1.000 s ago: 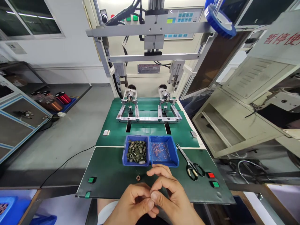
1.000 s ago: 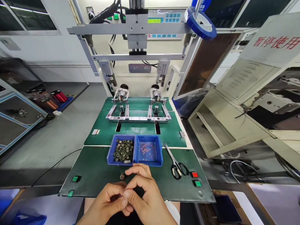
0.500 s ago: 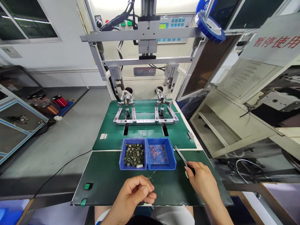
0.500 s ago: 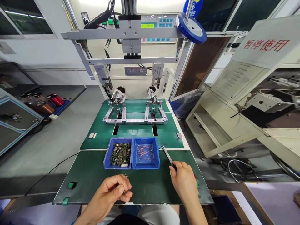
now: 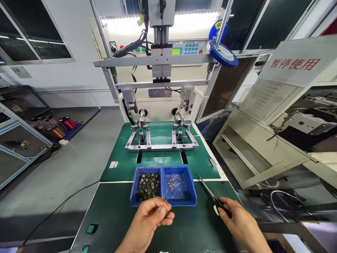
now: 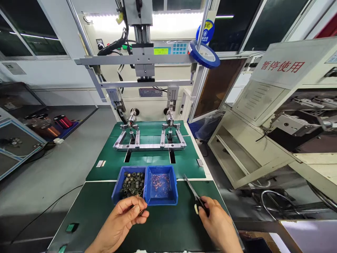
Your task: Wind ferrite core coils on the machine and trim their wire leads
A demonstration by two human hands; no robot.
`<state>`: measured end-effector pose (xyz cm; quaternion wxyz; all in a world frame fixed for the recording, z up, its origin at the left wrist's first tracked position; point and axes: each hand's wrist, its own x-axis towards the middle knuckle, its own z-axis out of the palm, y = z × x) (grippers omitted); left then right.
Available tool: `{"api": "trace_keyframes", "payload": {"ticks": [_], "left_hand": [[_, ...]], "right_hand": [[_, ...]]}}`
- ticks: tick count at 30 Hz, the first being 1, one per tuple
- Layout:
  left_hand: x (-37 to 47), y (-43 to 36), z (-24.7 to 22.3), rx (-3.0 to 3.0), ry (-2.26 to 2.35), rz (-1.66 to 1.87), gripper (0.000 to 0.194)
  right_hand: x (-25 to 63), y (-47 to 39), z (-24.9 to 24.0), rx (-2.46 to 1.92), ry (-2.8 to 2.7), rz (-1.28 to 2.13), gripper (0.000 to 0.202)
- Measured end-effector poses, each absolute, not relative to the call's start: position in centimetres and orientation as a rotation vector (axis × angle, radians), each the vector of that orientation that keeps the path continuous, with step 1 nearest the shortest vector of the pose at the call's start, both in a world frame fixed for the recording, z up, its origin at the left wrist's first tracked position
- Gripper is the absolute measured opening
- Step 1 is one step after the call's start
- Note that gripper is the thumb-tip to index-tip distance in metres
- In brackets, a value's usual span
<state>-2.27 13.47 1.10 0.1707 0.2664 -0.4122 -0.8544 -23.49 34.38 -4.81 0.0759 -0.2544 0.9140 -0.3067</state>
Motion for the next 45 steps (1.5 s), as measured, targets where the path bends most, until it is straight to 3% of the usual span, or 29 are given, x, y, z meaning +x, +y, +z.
{"api": "trace_keyframes", "payload": {"ticks": [4,6,14,28,45], "left_hand": [[-3.4,12.5,1.1,0.765,-1.166,-2.483,0.035],[-4.0,12.2,0.9,0.764,-1.189,-2.479,0.035],[-5.9,12.2,0.1,0.711,-1.340,-2.472,0.035],[-7.3,12.3,1.6,0.889,-1.287,-2.480,0.048],[-7.5,12.4,1.4,0.869,-1.341,-2.471,0.049]], "right_hand": [[-23.8,35.1,-1.9,-0.591,2.220,-1.372,0.048],[-23.3,34.8,-0.3,-0.625,2.062,-1.442,0.041],[-22.2,29.8,3.9,-0.767,1.610,-1.223,0.036],[-22.6,27.8,2.9,-0.815,1.534,-1.134,0.026],[-22.3,28.2,1.9,-0.803,1.494,-1.202,0.026]]}}
